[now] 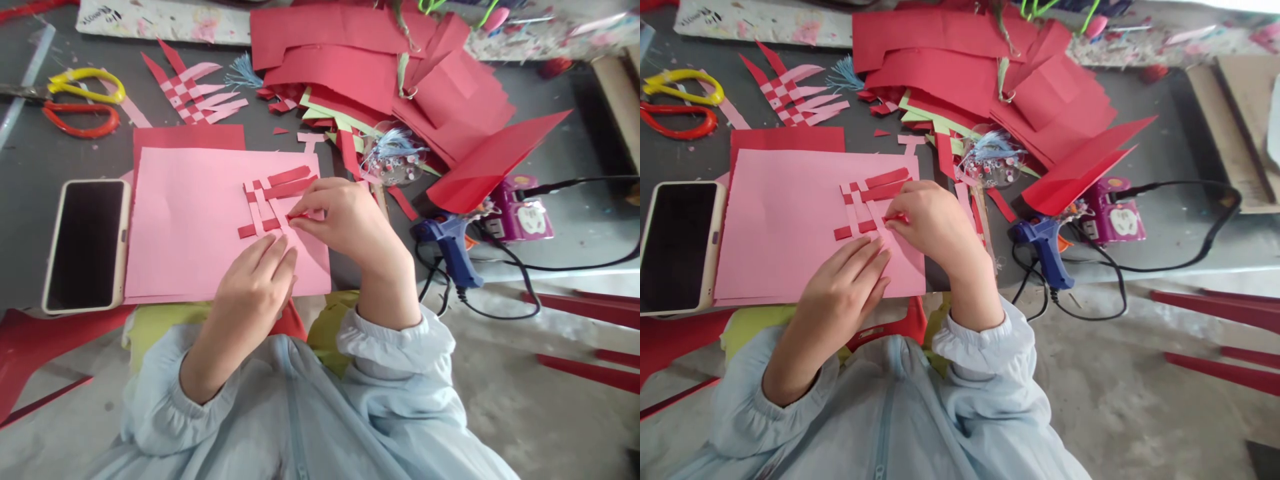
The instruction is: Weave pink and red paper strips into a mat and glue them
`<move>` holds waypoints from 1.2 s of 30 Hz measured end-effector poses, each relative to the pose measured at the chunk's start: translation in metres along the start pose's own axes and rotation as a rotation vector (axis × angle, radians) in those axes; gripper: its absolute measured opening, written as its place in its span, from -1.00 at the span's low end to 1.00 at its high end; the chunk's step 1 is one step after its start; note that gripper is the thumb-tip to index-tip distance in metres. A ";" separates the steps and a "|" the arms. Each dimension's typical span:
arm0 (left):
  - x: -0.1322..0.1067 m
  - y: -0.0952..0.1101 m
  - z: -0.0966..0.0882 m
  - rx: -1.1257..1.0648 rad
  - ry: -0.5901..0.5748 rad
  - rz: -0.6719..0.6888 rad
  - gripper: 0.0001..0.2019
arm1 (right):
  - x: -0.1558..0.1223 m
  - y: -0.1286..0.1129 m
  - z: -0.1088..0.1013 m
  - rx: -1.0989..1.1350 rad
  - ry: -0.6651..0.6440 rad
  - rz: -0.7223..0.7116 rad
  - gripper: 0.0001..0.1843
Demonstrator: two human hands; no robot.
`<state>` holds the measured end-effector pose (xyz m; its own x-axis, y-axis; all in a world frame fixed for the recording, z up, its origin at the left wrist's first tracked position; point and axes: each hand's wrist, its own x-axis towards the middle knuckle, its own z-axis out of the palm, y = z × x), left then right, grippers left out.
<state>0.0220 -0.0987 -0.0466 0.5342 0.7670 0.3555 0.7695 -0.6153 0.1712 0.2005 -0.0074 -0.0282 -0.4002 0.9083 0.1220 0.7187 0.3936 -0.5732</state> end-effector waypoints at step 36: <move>-0.001 -0.005 0.003 -0.052 0.036 0.050 -0.75 | 0.000 0.010 0.002 -0.136 0.024 -0.079 -0.80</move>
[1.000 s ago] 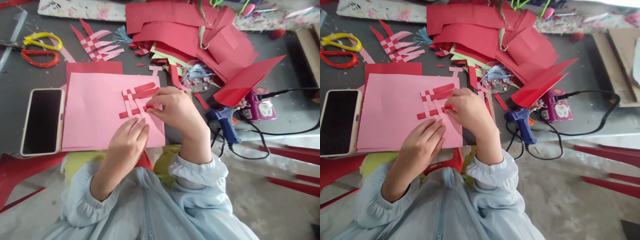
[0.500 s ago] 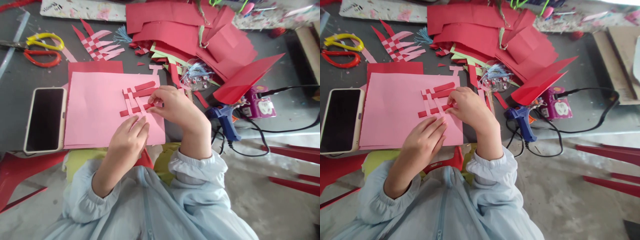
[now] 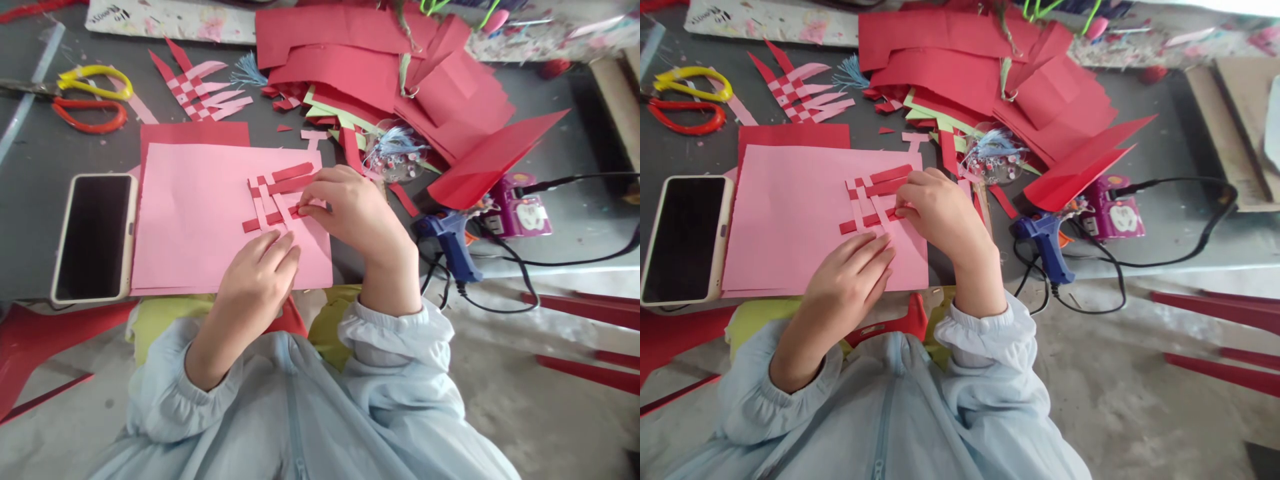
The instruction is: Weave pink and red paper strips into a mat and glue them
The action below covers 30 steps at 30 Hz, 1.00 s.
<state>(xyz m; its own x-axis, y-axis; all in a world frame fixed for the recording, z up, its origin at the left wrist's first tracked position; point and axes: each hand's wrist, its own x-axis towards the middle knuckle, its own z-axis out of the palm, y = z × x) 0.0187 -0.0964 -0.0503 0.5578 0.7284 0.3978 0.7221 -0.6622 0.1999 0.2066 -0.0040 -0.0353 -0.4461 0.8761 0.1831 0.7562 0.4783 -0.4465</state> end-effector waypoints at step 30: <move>0.003 -0.002 0.002 -0.020 -0.009 -0.021 -0.80 | -0.004 0.003 -0.012 0.109 -0.004 0.042 -0.94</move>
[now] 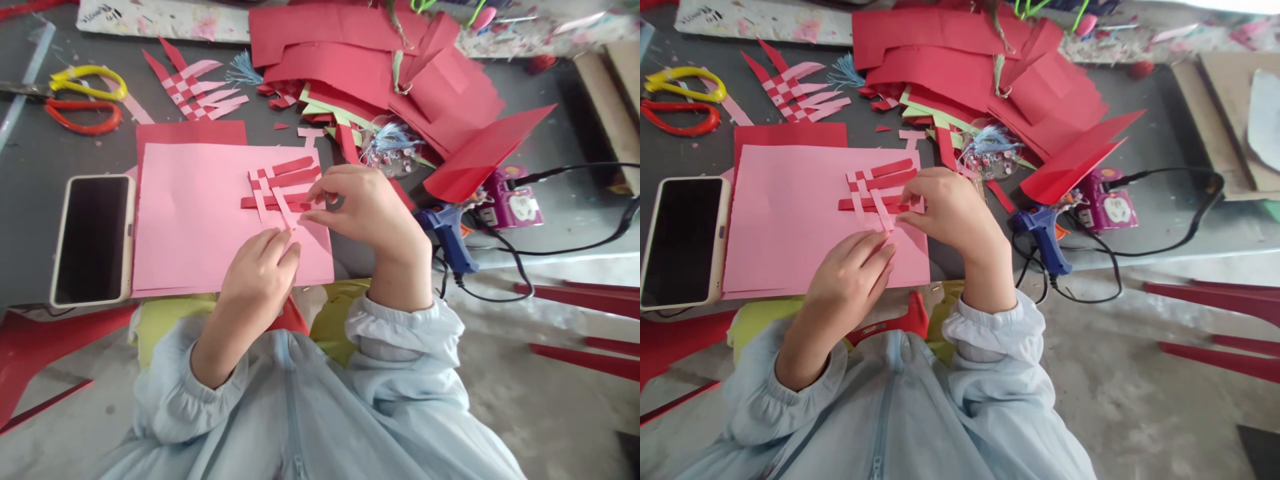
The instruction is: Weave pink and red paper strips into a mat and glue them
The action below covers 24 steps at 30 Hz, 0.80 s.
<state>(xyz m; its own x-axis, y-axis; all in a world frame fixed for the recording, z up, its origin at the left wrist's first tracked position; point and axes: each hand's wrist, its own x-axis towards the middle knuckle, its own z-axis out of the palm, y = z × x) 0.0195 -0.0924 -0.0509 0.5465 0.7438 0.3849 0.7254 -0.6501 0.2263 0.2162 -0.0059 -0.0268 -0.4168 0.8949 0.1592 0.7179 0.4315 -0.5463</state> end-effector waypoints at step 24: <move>-0.003 -0.003 0.006 -0.001 0.023 0.005 -0.81 | 0.013 0.004 0.022 -0.156 0.075 0.010 -0.83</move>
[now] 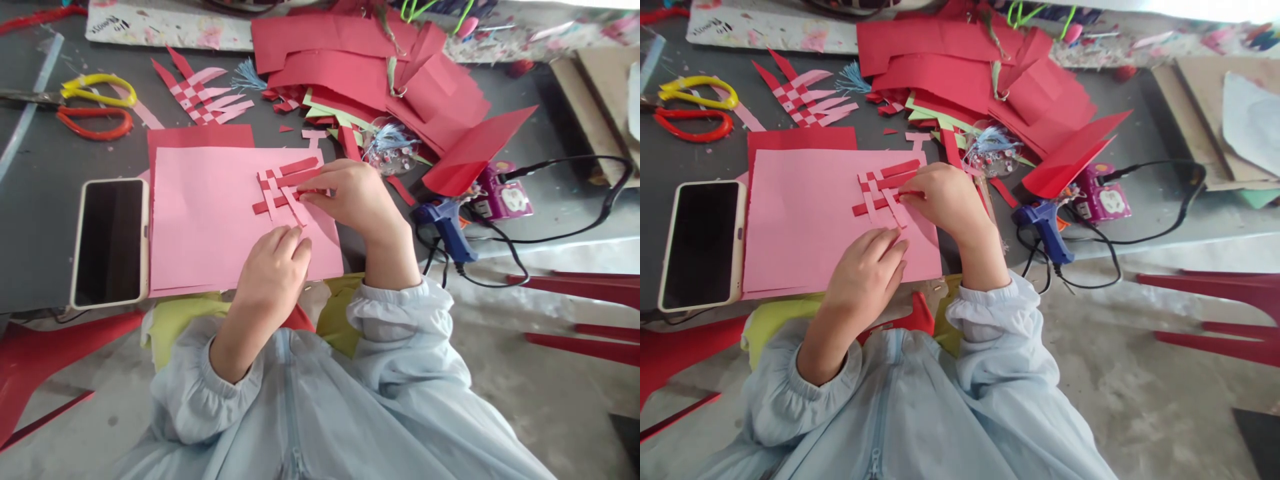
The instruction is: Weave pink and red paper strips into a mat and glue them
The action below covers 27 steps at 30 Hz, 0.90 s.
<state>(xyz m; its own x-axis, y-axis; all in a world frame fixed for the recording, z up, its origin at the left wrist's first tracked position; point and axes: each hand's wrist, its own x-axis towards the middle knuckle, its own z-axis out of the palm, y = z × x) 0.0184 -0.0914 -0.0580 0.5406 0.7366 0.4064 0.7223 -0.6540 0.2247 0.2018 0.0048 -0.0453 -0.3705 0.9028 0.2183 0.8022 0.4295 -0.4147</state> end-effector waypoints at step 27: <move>-0.004 -0.002 -0.004 -0.056 -0.066 -0.016 -0.76 | 0.003 -0.012 -0.006 -0.098 -0.019 -0.028 -0.75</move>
<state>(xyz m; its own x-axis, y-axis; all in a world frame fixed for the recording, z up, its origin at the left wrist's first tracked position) 0.0133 -0.0933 -0.0567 0.5580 0.7554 0.3434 0.7067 -0.6495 0.2804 0.1938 0.0023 -0.0341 -0.4015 0.8911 0.2116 0.8330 0.4513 -0.3201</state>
